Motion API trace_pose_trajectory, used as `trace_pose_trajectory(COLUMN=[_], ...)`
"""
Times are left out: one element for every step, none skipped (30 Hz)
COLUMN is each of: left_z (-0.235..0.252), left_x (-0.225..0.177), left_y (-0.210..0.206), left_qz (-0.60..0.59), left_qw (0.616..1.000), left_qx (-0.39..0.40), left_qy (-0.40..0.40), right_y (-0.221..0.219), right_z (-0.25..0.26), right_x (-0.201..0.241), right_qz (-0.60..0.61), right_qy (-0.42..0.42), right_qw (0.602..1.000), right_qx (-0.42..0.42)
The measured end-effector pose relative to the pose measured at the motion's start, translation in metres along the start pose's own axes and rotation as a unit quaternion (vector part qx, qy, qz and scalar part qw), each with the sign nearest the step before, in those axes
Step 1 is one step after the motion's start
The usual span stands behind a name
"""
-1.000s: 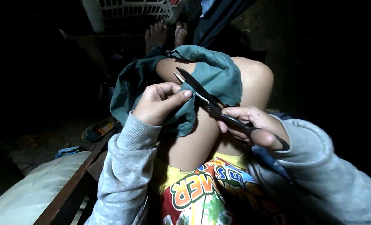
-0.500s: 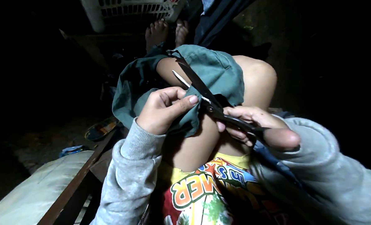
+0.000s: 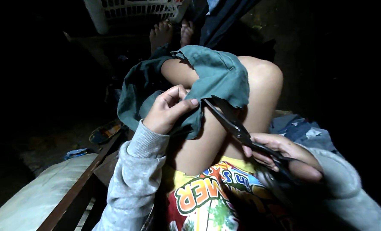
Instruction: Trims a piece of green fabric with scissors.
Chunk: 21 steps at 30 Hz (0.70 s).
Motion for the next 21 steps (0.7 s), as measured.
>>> trace_pose_trajectory(left_z=[0.001,0.002,0.003,0.004,0.005,0.006,0.007,0.007,0.007,0.006,0.004,0.002,0.001,-0.001,-0.002,-0.003,-0.005,-0.006,-0.008,-0.009,-0.01], left_x=[0.002,0.004,0.007,0.01,0.012,0.014,0.015,0.016,0.017,0.017,0.016,0.014,0.011,0.009,0.007,0.005,0.003,0.001,0.0,-0.002,-0.003], left_y=[0.002,0.003,0.004,0.004,0.003,0.003,0.003,0.003,0.003,0.002,0.002,0.001,0.0,0.0,0.0,-0.001,-0.002,-0.004,-0.005,-0.007,-0.008], left_qz=[-0.002,-0.013,-0.025,-0.038,-0.044,-0.048,-0.053,-0.056,-0.06,-0.061,-0.062,-0.059,-0.051,-0.046,-0.042,-0.039,-0.036,-0.038,-0.041,-0.043,-0.043], left_qw=[1.0,1.0,0.999,0.999,0.998,0.998,0.998,0.997,0.997,0.997,0.997,0.997,0.997,0.997,0.996,0.995,0.994,0.993,0.992,0.991,0.99], left_qx=[0.011,0.016,0.015,0.008,-0.002,-0.009,-0.011,-0.016,-0.025,-0.033,-0.041,-0.05,-0.058,-0.064,-0.073,-0.082,-0.09,-0.097,-0.103,-0.108,-0.113], left_qy=[-0.008,-0.016,-0.023,-0.029,-0.034,-0.039,-0.045,-0.046,-0.044,-0.038,-0.027,-0.011,0.006,0.02,0.033,0.043,0.051,0.057,0.063,0.069,0.074], right_y=[0.0,0.001,0.002,0.002,0.002,0.002,0.001,0.0,-0.001,-0.002,-0.003,-0.005,-0.007,-0.008,-0.008,-0.009,-0.009,-0.008,-0.008,-0.007,-0.007], right_z=[-0.003,-0.006,-0.008,-0.011,-0.012,-0.013,-0.013,-0.012,-0.011,-0.008,-0.006,-0.003,-0.001,0.001,0.004,0.007,0.01,0.013,0.017,0.021,0.025], right_x=[-0.002,-0.004,-0.005,-0.007,-0.007,-0.008,-0.008,-0.009,-0.009,-0.009,-0.009,-0.008,-0.007,-0.005,-0.003,-0.001,0.002,0.005,0.008,0.01,0.013], right_qz=[0.002,0.007,0.011,0.016,0.019,0.021,0.02,0.017,0.01,0.001,-0.009,-0.021,-0.036,-0.049,-0.063,-0.079,-0.094,-0.109,-0.122,-0.135,-0.147], right_qy=[-0.004,-0.007,-0.01,-0.013,-0.017,-0.017,-0.013,-0.008,-0.002,0.002,0.005,0.007,0.008,0.006,0.005,0.005,0.002,0.003,0.002,0.002,0.0], right_qw=[1.0,1.0,1.0,1.0,1.0,1.0,1.0,1.0,1.0,1.0,1.0,1.0,0.999,0.998,0.997,0.996,0.995,0.993,0.992,0.99,0.988], right_qx=[-0.001,-0.002,-0.002,-0.005,-0.009,-0.01,-0.012,-0.014,-0.014,-0.015,-0.016,-0.018,-0.024,-0.029,-0.032,-0.035,-0.036,-0.036,-0.037,-0.04,-0.046])
Point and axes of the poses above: each hand's wrist, its own z-axis towards the middle knuckle, its own y-axis out of the back of the hand, x = y × z, the point moved 1 cm from there along z, towards the middle knuckle, and after that the axes turned 1 degree about -x, right-handed, at the moved point
